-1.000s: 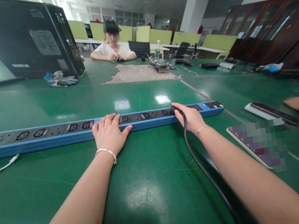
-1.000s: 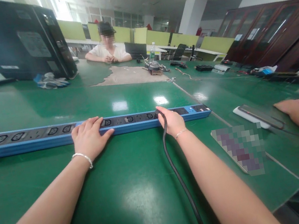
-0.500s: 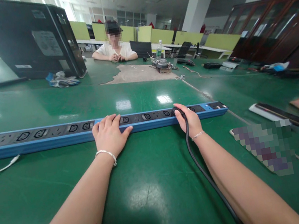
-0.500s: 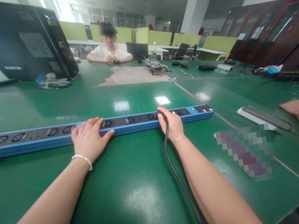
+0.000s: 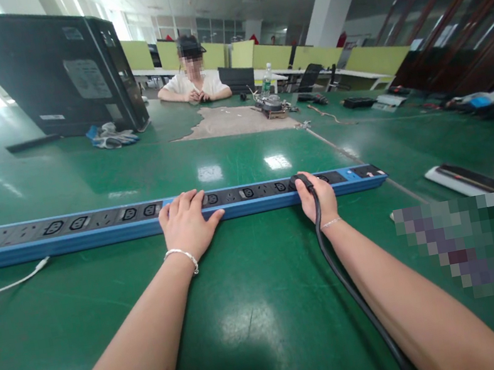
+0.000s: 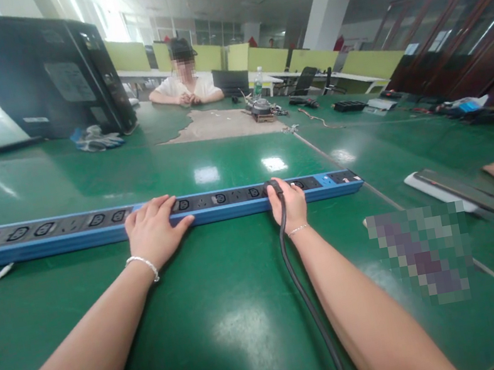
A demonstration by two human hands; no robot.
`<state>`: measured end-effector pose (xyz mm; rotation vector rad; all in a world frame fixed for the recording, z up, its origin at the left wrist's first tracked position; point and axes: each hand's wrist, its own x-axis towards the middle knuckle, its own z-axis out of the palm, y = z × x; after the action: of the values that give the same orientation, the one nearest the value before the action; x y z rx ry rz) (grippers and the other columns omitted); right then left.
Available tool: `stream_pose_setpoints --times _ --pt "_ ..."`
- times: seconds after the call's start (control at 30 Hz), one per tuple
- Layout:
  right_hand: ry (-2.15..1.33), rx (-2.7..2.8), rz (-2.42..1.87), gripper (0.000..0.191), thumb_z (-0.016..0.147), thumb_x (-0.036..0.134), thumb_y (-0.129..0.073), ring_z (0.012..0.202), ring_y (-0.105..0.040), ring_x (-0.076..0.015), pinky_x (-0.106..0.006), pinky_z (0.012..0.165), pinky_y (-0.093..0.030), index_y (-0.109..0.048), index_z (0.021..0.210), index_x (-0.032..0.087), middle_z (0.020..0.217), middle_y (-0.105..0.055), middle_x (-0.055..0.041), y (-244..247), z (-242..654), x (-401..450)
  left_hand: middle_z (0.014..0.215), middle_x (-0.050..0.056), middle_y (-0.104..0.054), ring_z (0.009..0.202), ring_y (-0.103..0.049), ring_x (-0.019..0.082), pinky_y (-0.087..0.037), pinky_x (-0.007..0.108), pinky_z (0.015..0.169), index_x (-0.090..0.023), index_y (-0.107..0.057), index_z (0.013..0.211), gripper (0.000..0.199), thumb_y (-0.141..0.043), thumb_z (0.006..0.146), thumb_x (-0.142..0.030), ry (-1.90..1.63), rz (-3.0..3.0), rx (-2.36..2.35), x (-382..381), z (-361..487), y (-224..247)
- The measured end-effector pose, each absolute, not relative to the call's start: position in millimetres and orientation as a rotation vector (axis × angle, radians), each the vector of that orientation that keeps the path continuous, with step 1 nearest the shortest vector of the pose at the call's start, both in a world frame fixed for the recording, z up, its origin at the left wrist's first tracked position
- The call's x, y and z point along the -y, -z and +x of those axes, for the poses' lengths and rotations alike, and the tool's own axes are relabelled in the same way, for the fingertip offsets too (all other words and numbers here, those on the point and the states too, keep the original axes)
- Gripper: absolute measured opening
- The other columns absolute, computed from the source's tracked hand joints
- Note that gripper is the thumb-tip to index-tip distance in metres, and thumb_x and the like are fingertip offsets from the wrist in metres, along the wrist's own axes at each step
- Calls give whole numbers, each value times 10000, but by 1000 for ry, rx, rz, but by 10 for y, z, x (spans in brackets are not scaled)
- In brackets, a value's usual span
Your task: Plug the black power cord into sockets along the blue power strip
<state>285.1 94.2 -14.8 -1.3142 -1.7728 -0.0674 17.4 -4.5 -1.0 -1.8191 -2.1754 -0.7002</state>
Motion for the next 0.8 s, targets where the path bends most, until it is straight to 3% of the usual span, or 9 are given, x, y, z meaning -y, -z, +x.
stream_pose_setpoints --times 0.3,0.57,0.8 --pt "49 1283 -1216 480 860 523 -392 966 -594 -217 -358 878 -445 -640 1005 139 1006 -661 -105 -154 3069 -986 1323 63 -526 1210 -440 274 -246 453 1025 -238 -522 1238 535 -443 816 -556 705 -1810 2148 27 167 26" --pt "113 1157 -1502 440 763 558 -484 771 -596 -219 -378 772 -473 -623 830 145 741 -632 -68 35 3801 -1211 1328 64 -521 1215 -434 290 -233 459 1033 -238 -523 1246 551 -439 809 -564 711 -1815 2171 21 164 24" --pt "60 1281 -1471 499 738 622 -491 832 -611 -248 -404 845 -452 -631 815 149 792 -667 -96 126 3861 -1300 1336 63 -514 1221 -428 294 -236 461 1033 -244 -515 1257 555 -436 810 -564 702 -1817 2187 23 164 17"
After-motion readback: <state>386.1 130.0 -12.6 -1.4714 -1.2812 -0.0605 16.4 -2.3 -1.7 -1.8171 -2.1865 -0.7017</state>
